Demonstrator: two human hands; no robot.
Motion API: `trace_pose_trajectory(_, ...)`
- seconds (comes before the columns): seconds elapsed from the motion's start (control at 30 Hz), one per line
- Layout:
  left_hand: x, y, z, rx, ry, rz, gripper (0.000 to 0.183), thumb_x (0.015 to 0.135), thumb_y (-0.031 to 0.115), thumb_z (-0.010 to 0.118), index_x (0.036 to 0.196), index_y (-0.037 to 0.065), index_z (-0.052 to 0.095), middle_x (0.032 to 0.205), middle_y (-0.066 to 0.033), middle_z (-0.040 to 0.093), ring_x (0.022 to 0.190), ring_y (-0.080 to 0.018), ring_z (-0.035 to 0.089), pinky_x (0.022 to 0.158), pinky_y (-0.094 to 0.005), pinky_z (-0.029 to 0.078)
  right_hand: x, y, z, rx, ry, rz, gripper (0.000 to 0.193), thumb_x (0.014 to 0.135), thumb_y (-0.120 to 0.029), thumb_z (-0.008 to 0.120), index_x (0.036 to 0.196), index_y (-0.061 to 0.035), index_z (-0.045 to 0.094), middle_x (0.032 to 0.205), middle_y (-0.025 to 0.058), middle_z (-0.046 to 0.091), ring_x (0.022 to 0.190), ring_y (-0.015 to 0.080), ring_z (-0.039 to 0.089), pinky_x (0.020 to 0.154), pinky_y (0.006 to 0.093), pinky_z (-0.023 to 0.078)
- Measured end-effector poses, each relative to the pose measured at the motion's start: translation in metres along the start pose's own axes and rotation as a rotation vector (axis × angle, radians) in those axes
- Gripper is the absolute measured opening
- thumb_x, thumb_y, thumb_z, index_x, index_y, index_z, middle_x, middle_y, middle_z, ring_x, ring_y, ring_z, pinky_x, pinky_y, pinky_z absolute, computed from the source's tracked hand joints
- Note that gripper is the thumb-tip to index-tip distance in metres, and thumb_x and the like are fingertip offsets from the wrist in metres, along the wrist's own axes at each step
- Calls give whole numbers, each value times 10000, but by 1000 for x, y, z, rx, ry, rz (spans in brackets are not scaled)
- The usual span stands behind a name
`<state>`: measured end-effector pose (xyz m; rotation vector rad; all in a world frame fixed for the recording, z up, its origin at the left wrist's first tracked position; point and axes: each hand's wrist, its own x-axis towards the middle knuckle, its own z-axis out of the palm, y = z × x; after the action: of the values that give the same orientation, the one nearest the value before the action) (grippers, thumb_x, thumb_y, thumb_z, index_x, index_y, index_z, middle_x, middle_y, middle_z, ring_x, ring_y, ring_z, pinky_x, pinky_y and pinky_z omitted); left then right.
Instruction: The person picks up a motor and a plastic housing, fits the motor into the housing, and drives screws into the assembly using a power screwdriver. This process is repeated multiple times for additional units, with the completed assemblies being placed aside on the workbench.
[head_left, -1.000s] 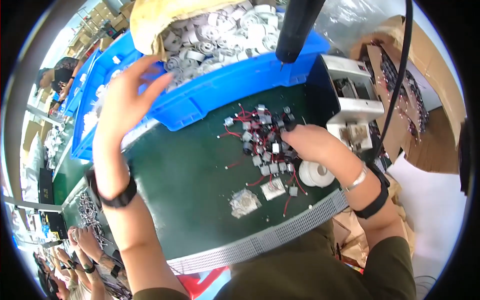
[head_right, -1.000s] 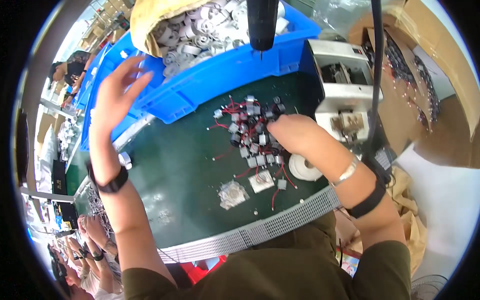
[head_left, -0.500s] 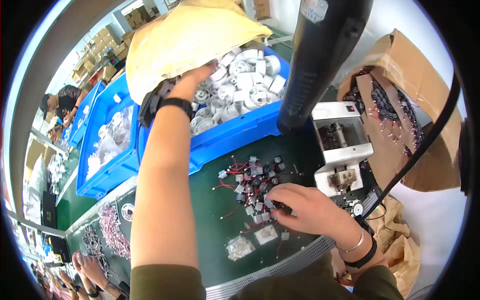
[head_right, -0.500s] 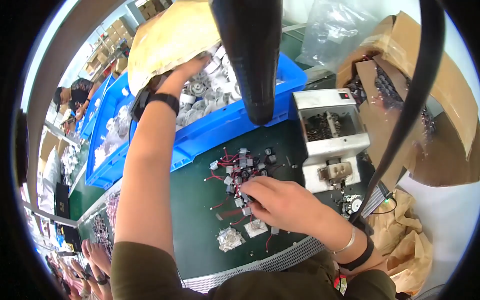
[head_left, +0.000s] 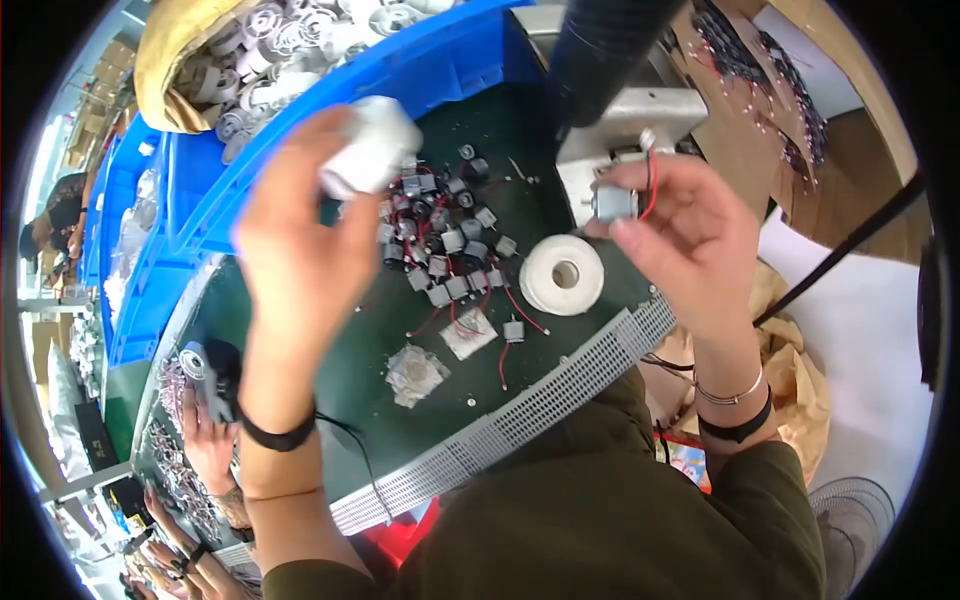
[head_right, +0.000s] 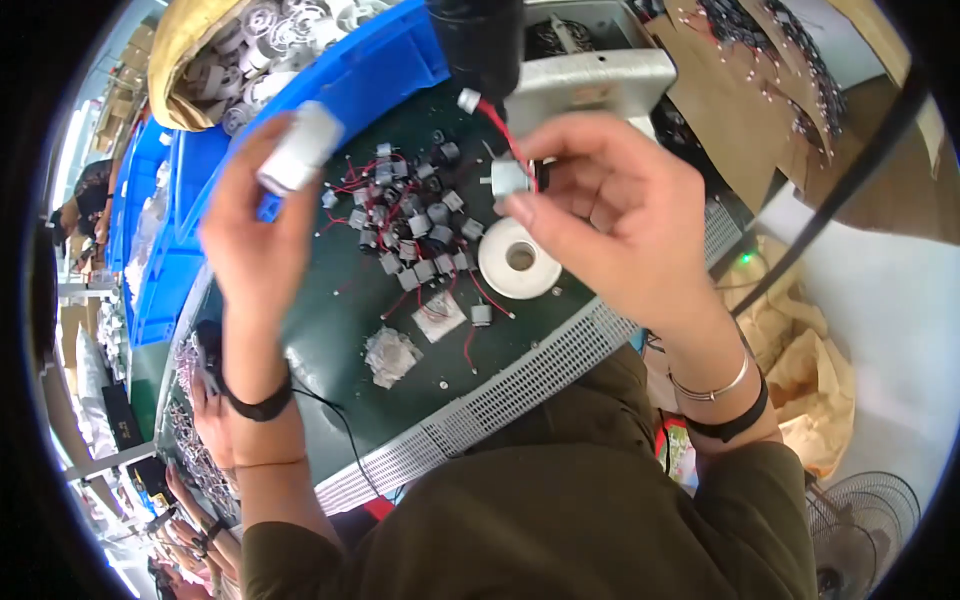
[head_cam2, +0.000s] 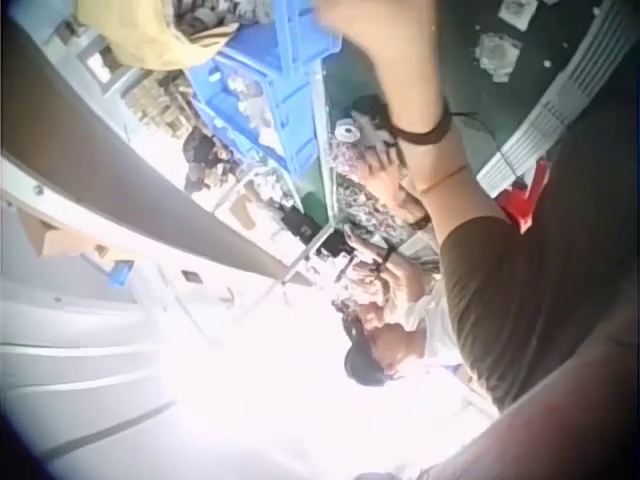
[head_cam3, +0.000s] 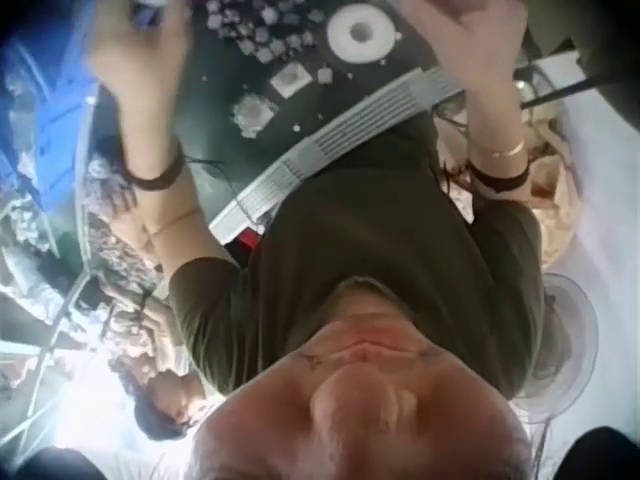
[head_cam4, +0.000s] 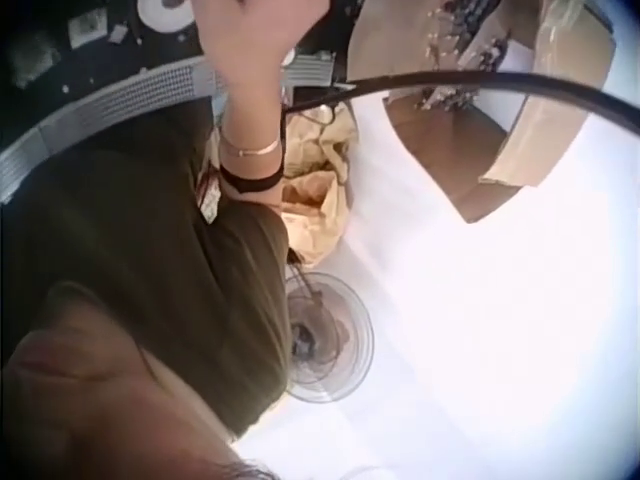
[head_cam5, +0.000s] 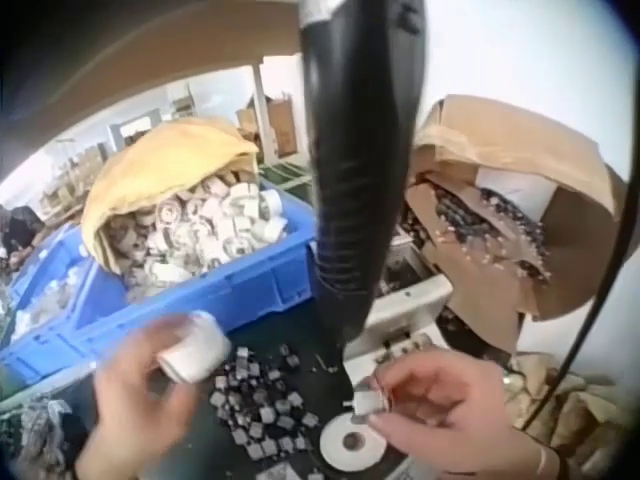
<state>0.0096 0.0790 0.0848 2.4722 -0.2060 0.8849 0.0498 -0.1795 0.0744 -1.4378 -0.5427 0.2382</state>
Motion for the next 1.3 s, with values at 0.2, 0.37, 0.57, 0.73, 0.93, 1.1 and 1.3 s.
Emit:
trace_pose_trajectory(0.2,-64,46,78,-269,-290,317,351,693,70,706,1020,3,595,1200,-214,520,995,-363,577,796,-406,517,-18,5,-18,14,53,-91,303,831,77,589,1123,71,510,1114,164,566,986,207,597,841,382,552)
trace_pose_trajectory(0.37,-66,51,83,-237,-270,256,442,682,143,767,1035,-30,566,1155,-223,527,996,-377,568,818,-419,504,-23,11,-26,-14,-33,68,291,818,102,583,1102,70,530,1119,124,537,983,191,588,854,328,534)
trace_pose_trajectory(0.57,-69,54,81,-402,-331,-1,644,632,144,805,1160,-5,467,1135,-193,535,1019,-374,547,870,-414,461,-13,13,-18,-527,-263,31,294,742,20,693,1020,7,596,932,51,602,856,117,590,726,255,480)
trace_pose_trajectory(0.73,-75,52,82,-408,-297,-25,782,611,228,842,1225,-28,432,1142,-199,541,1045,-382,535,886,-426,450,-7,16,-4,-900,-391,-163,261,710,-69,714,937,-25,593,885,96,580,794,269,565,701,322,474)
trace_pose_trajectory(0.93,-85,39,57,-524,-335,-394,797,675,282,818,1258,-71,403,1178,-253,536,1068,-381,553,889,-423,468,2,-9,-9,-778,-166,-322,280,757,-51,692,1012,-27,579,963,95,543,904,230,552,763,337,464)
trace_pose_trajectory(1.1,-88,41,54,-99,-217,190,715,683,381,776,1303,153,502,1135,-214,563,962,-340,597,824,-396,500,80,-76,61,-424,226,-502,493,822,-255,660,1142,59,455,1003,132,542,906,208,550,822,317,461)
trace_pose_trajectory(1.3,-82,51,85,-56,-243,273,455,732,324,736,1145,173,621,1095,-198,594,894,-320,621,751,-375,526,167,-79,64,130,-313,-284,407,789,-205,738,1029,-5,477,970,119,532,890,162,519,686,281,465)
